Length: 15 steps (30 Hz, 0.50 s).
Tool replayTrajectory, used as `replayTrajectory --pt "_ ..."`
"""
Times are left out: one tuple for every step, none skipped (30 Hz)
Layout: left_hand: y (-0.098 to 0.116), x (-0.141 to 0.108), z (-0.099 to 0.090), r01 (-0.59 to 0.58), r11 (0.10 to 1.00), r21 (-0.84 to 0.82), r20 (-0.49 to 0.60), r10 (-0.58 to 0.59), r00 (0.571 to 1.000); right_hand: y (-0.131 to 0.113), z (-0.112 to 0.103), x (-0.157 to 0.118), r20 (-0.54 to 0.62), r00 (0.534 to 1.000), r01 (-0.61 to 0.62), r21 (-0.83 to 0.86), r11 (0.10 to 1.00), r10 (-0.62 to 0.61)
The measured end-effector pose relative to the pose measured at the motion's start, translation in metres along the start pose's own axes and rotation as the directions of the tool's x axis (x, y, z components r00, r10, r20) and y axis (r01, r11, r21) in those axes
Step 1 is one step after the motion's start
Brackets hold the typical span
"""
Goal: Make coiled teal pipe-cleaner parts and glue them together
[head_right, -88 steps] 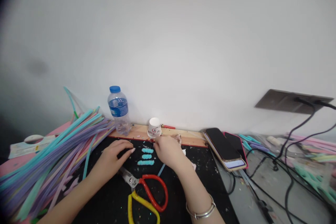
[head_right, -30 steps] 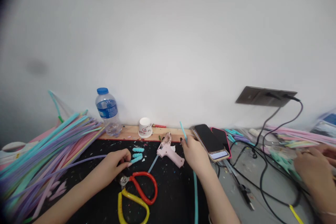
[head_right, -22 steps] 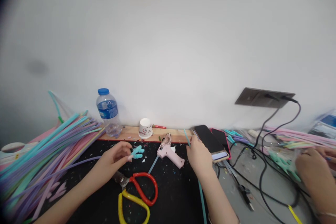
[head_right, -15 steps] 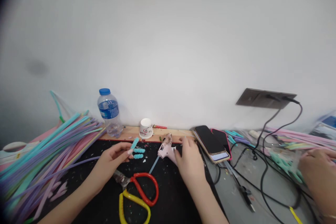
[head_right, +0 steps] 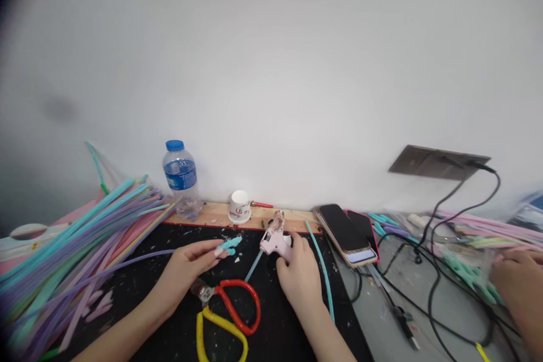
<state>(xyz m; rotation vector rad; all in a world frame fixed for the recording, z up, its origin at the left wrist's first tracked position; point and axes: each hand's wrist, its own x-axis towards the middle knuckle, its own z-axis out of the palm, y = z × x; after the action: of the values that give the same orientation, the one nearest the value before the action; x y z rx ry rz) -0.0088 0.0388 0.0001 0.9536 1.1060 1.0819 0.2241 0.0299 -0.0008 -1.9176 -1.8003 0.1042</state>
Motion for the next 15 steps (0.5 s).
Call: replayTrajectory --pt "0.000 0.001 0.000 -0.002 1.000 -0.010 -0.023 0.002 1.000 0.000 -0.001 0.000 -0.018 1.000 -0.003 0.013 1.000 0.003" --pt "0.000 0.002 0.000 -0.005 1.000 -0.014 -0.043 0.004 0.999 0.000 -0.002 -0.001 -0.034 0.999 -0.011 0.025 1.000 0.011" --pt "0.001 0.002 0.000 -0.009 1.000 -0.012 -0.063 0.009 0.998 -0.001 -0.003 -0.001 -0.047 0.999 -0.026 0.038 0.999 0.028" --pt "0.001 0.002 0.000 -0.015 1.000 -0.006 -0.078 0.015 0.997 -0.001 -0.005 -0.001 -0.058 0.997 -0.049 0.056 0.997 0.052" --pt "0.002 0.002 0.001 -0.023 1.000 0.001 -0.089 0.023 0.996 -0.002 -0.006 -0.002 -0.067 0.995 -0.073 0.079 0.994 0.078" --pt "0.002 0.002 0.001 -0.030 1.000 0.008 -0.096 0.031 0.995 -0.002 -0.008 -0.002 -0.076 0.992 -0.090 0.112 0.990 0.099" --pt "0.002 0.001 0.001 -0.035 0.999 0.011 -0.100 0.036 0.994 -0.003 -0.010 -0.002 -0.085 0.990 -0.095 0.153 0.984 0.109" --pt "0.002 0.000 0.000 -0.038 0.999 0.012 -0.102 0.039 0.994 -0.003 -0.011 -0.002 -0.097 0.989 -0.088 0.201 0.976 0.109" --pt "0.002 0.000 0.000 -0.035 0.999 0.011 -0.101 0.036 0.994 -0.003 -0.012 -0.002 -0.107 0.989 -0.070 0.251 0.965 0.099" --pt "0.001 0.000 0.000 -0.031 0.999 0.008 -0.098 0.031 0.995 -0.004 -0.013 -0.002 -0.113 0.990 -0.046 0.298 0.953 0.083" --pt "0.001 -0.001 -0.001 -0.026 1.000 0.004 -0.094 0.027 0.995 -0.004 -0.014 -0.003 -0.113 0.992 -0.022 0.339 0.940 0.064" --pt "0.000 -0.001 -0.001 -0.024 1.000 0.001 -0.090 0.024 0.996 -0.006 -0.014 -0.004 -0.104 0.994 -0.002 0.373 0.928 0.044" --pt "0.000 -0.001 -0.001 -0.024 1.000 -0.002 -0.086 0.024 0.996 -0.007 -0.015 -0.005 -0.081 0.996 0.012 0.399 0.917 0.022" --pt "-0.001 0.000 -0.001 -0.028 1.000 -0.003 -0.084 0.027 0.996 -0.009 -0.015 -0.006 -0.050 0.999 0.026 0.422 0.906 -0.005" --pt "-0.001 0.000 -0.002 -0.036 0.999 -0.001 -0.081 0.035 0.996 -0.011 -0.015 -0.008 -0.021 0.999 0.043 0.442 0.896 -0.037"
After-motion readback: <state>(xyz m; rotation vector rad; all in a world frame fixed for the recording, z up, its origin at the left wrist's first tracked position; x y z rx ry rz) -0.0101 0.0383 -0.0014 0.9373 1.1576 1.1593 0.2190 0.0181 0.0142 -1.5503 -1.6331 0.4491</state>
